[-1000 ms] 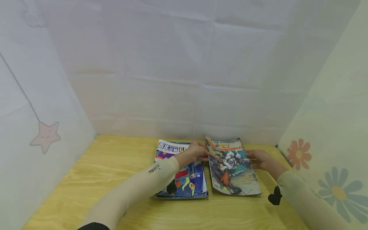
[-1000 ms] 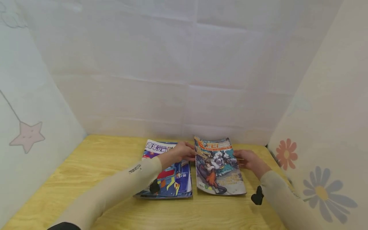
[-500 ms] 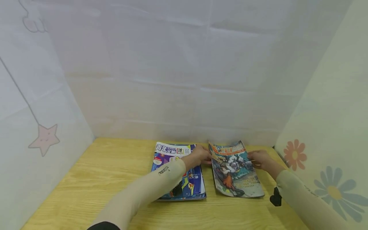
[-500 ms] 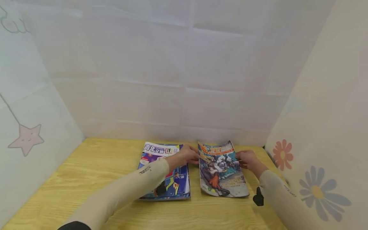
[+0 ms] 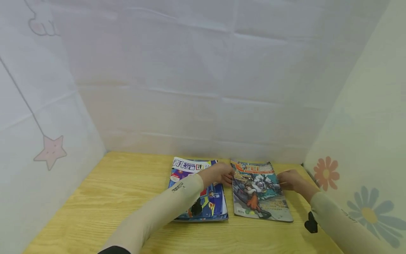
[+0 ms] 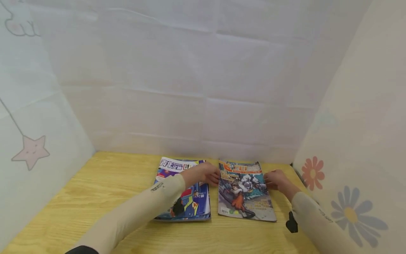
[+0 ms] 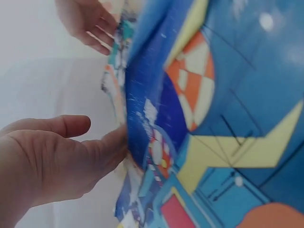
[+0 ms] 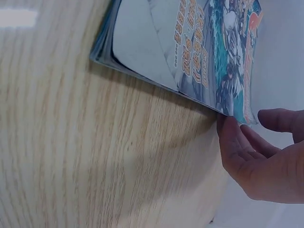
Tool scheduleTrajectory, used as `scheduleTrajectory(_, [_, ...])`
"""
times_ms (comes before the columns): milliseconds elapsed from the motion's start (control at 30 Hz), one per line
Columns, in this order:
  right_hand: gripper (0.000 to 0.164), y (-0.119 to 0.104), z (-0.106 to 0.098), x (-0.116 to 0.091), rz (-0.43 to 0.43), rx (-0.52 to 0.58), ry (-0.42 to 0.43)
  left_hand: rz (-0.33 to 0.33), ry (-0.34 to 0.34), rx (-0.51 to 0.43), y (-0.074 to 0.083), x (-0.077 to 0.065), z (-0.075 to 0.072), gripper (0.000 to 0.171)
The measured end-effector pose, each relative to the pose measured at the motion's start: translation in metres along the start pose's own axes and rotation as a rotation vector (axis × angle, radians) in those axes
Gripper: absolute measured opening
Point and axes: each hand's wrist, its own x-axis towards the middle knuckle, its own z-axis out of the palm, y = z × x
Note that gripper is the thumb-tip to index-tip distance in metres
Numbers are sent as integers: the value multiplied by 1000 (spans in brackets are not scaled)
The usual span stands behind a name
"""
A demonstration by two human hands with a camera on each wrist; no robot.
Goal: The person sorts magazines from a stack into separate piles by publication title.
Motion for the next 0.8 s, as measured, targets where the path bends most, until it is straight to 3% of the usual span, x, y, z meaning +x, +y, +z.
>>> scheduleTrajectory(133, [62,-5,-2,-2,-21,-99,-9,2,-58,35,7,-4,-6,49])
scheduleTrajectory(267, [58,-12,0,-9,-54,-199,8,54,-112,26,14,-12,-16,52])
scheduleTrajectory(433, [53,-21,8,-22,-132,-291,38,125,-158,17,28,-31,-34,46])
scheduleTrajectory(533, [49,-27,17,-30,-197,-352,76,178,-170,64,33,-44,-48,46])
scheduleTrajectory(633, [43,-34,32,-37,-258,-401,110,240,-139,118,33,-60,-65,47])
scheduleTrajectory(800, [34,-52,69,-44,-337,-399,118,347,31,203,24,-94,-98,41])
